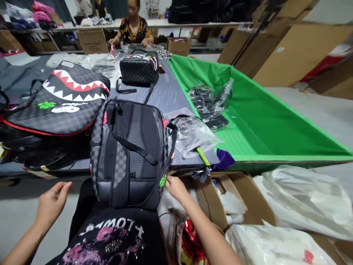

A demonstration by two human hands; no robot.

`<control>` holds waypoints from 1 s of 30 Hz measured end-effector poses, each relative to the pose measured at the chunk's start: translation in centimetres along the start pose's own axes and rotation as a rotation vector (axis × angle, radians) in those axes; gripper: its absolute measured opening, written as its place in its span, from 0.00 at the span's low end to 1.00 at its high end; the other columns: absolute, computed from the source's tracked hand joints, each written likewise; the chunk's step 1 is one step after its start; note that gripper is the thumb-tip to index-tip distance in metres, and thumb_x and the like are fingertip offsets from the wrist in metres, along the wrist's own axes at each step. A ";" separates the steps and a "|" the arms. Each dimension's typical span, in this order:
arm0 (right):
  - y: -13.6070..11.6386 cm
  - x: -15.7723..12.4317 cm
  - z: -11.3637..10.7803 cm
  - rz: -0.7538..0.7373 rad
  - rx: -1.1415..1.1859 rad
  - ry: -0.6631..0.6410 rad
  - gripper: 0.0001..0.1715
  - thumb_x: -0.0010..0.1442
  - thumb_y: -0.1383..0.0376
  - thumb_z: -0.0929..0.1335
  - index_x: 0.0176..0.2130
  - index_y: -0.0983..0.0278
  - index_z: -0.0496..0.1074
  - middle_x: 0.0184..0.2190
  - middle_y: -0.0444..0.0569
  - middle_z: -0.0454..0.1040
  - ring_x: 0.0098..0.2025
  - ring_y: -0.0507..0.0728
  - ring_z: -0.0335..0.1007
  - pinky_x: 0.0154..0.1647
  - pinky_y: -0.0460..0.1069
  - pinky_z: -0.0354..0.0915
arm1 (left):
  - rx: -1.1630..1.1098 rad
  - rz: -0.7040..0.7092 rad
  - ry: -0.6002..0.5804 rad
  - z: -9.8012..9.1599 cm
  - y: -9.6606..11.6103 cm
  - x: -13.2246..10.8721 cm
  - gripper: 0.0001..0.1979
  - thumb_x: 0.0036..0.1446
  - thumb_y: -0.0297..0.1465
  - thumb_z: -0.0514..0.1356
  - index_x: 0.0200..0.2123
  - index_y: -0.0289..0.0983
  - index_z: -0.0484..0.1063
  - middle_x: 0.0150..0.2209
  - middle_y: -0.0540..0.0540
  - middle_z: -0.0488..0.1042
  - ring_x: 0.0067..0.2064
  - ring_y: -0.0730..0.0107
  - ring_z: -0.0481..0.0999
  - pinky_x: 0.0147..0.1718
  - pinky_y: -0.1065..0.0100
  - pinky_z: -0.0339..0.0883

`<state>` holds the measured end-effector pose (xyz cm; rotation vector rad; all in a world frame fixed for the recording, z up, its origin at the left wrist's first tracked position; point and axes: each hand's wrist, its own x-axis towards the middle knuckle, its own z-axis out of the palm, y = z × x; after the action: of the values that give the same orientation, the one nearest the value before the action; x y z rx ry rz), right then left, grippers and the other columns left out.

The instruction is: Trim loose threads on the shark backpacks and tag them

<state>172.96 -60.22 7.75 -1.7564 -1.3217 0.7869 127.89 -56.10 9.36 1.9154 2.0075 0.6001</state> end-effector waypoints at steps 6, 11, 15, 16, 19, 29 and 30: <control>0.4 2.0 -9.0 0.157 -0.950 0.571 0.19 0.65 0.62 0.62 0.50 0.69 0.73 0.46 0.63 0.75 0.43 0.64 0.72 0.39 0.52 0.63 | -0.234 0.618 0.184 0.4 8.0 3.2 0.07 0.62 0.32 0.55 0.37 0.39 0.73 0.39 0.45 0.78 0.44 0.62 0.76 0.48 0.62 0.68; 0.0 6.6 -9.5 0.292 -1.106 0.387 0.21 0.63 0.65 0.62 0.52 0.73 0.70 0.47 0.68 0.73 0.48 0.69 0.70 0.40 0.55 0.64 | -0.083 1.097 0.026 2.3 19.3 7.7 0.10 0.64 0.30 0.53 0.44 0.38 0.72 0.52 0.40 0.73 0.55 0.58 0.71 0.52 0.58 0.67; 0.5 5.7 -11.2 0.348 -0.793 0.367 0.31 0.60 0.67 0.61 0.61 0.71 0.63 0.38 0.61 0.77 0.37 0.64 0.74 0.37 0.55 0.65 | 0.153 1.270 -0.041 5.5 25.8 11.1 0.11 0.64 0.31 0.53 0.46 0.36 0.72 0.56 0.40 0.71 0.58 0.57 0.67 0.51 0.59 0.65; 0.6 4.7 -11.8 0.344 -0.633 0.375 0.33 0.59 0.66 0.61 0.63 0.69 0.61 0.34 0.57 0.77 0.31 0.63 0.74 0.34 0.55 0.66 | 0.201 1.294 -0.047 6.4 26.9 11.9 0.11 0.64 0.31 0.53 0.46 0.36 0.72 0.57 0.40 0.70 0.60 0.57 0.66 0.52 0.58 0.64; -0.1 0.9 -12.2 0.260 -0.065 0.323 0.35 0.58 0.59 0.64 0.63 0.63 0.63 0.30 0.50 0.76 0.21 0.57 0.68 0.23 0.52 0.64 | 0.323 1.363 -0.045 8.8 30.0 14.4 0.13 0.65 0.34 0.53 0.47 0.35 0.72 0.56 0.39 0.70 0.61 0.56 0.64 0.55 0.55 0.59; -5.7 -3.8 -4.8 0.115 0.908 -0.056 0.29 0.60 0.54 0.69 0.58 0.59 0.65 0.48 0.58 0.77 0.47 0.64 0.76 0.34 0.51 0.72 | 0.457 1.537 -0.174 10.0 34.3 19.7 0.23 0.62 0.47 0.54 0.31 0.35 0.78 0.32 0.42 0.78 0.40 0.59 0.69 0.44 0.57 0.56; -5.7 -3.6 -4.2 0.100 0.924 -0.089 0.29 0.59 0.55 0.69 0.58 0.59 0.65 0.48 0.57 0.77 0.50 0.63 0.75 0.38 0.52 0.72 | 0.447 1.547 -0.147 9.7 34.1 20.4 0.24 0.62 0.49 0.54 0.31 0.36 0.78 0.33 0.42 0.78 0.40 0.59 0.68 0.45 0.56 0.55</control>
<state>172.80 -63.75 14.81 -1.0457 -0.7130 1.2810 160.97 -34.14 19.19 3.3860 0.1813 0.2223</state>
